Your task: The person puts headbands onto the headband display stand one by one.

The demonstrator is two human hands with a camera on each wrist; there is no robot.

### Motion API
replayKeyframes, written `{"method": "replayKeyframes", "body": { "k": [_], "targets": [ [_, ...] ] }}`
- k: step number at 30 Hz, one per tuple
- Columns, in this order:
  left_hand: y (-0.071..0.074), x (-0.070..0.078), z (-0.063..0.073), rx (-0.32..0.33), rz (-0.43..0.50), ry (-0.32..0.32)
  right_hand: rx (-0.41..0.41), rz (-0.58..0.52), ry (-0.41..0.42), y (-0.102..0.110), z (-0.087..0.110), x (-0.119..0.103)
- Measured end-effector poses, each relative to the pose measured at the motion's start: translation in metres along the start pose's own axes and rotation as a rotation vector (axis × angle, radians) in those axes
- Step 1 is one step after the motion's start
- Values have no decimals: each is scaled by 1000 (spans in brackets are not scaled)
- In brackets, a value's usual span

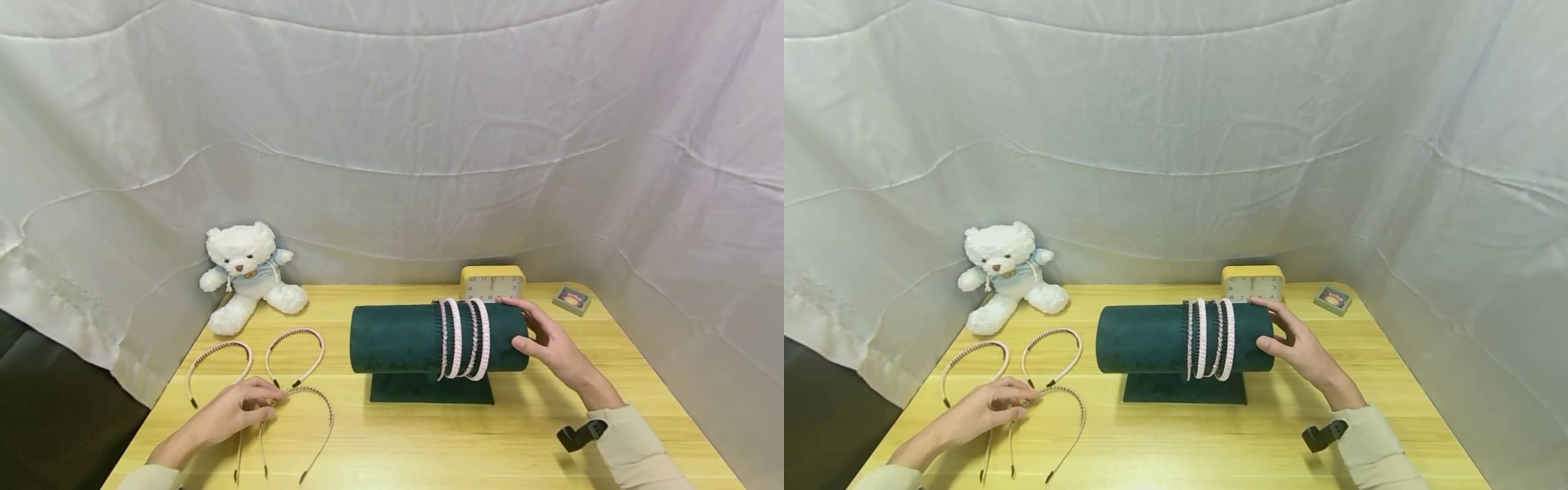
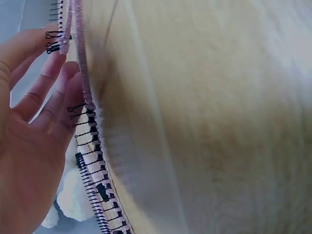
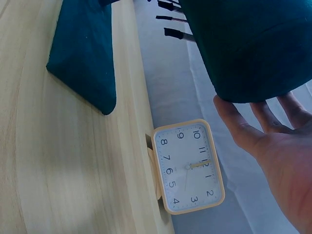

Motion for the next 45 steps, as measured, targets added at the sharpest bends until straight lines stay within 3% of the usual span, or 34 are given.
{"method": "replayKeyframes", "body": {
  "k": [5, 12, 17, 23, 31, 41, 45],
  "targets": [
    [5, 3, -1, 50, -19, -16, 1, 1, 1, 0, 0, 0],
    [8, 4, 0, 48, 27, 24, 2, 10, 3, 0, -1, 1],
    [8, 6, 0, 12, 126, 45, -2, 0, 1, 0, 0, 1],
    [5, 2, 2, -48, 220, 117, 2, 6, 0, 0, 0, 1],
    [5, -6, 3, -51, 310, 237, 5, 9, -1, -1, 0, 0],
    [-3, -9, 9, -138, 464, 291, 5, -2, 3, 0, 0, 0],
    [-6, -11, 10, -142, 502, 294, 7, -4, 3, 0, 0, 0]
  ]
}}
Point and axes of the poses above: each hand's wrist, its own z-axis away from the middle knuckle, its own y-axis out of the back of the hand, x = y × z, the point moved 9 cm from there along -z, towards the middle knuckle, and after that the axes turned 7 degrees about x, right-handed, at the moved point
